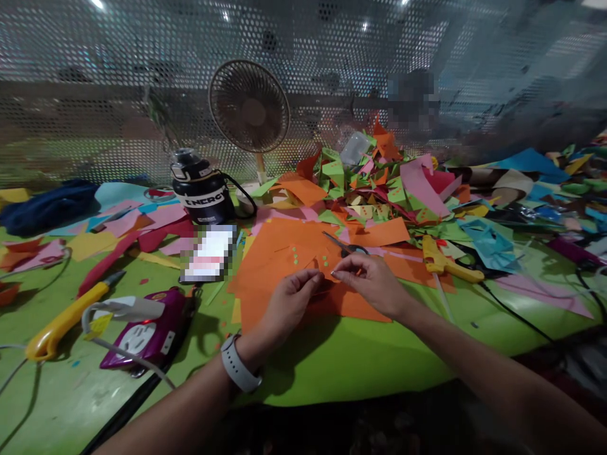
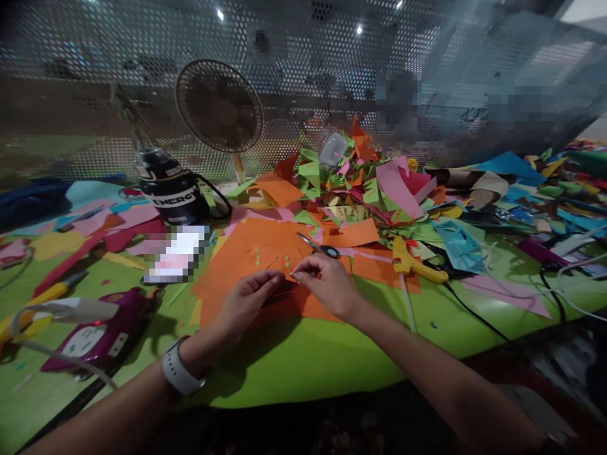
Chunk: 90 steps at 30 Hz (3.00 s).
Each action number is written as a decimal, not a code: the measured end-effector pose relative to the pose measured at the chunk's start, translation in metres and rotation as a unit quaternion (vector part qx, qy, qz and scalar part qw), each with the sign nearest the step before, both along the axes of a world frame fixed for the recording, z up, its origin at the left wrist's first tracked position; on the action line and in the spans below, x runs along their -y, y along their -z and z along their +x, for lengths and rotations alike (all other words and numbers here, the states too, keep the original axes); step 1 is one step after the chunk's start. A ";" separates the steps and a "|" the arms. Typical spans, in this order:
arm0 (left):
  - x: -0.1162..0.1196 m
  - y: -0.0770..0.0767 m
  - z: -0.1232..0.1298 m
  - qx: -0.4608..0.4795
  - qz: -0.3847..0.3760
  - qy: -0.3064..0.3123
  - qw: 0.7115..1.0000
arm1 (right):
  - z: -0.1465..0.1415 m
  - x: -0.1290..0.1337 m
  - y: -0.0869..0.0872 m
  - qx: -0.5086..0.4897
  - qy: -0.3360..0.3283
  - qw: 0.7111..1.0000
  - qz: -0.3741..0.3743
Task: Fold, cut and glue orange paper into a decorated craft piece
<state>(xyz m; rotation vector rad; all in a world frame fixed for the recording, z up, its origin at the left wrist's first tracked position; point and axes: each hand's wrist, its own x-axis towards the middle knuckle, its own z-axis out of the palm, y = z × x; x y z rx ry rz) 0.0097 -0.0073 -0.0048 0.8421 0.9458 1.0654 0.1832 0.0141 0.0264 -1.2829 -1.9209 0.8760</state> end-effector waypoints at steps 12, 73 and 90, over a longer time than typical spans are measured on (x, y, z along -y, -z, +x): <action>0.003 -0.004 -0.002 0.049 -0.048 0.021 0.997 | -0.001 -0.004 0.000 -0.054 0.017 0.997 -0.057; -0.023 -0.012 -0.034 0.061 0.016 -0.155 0.986 | -0.030 0.044 0.028 0.310 -0.141 0.935 0.103; -0.020 -0.007 -0.029 0.030 -0.018 -0.149 0.988 | -0.017 0.013 0.009 -0.296 -0.048 0.912 -0.281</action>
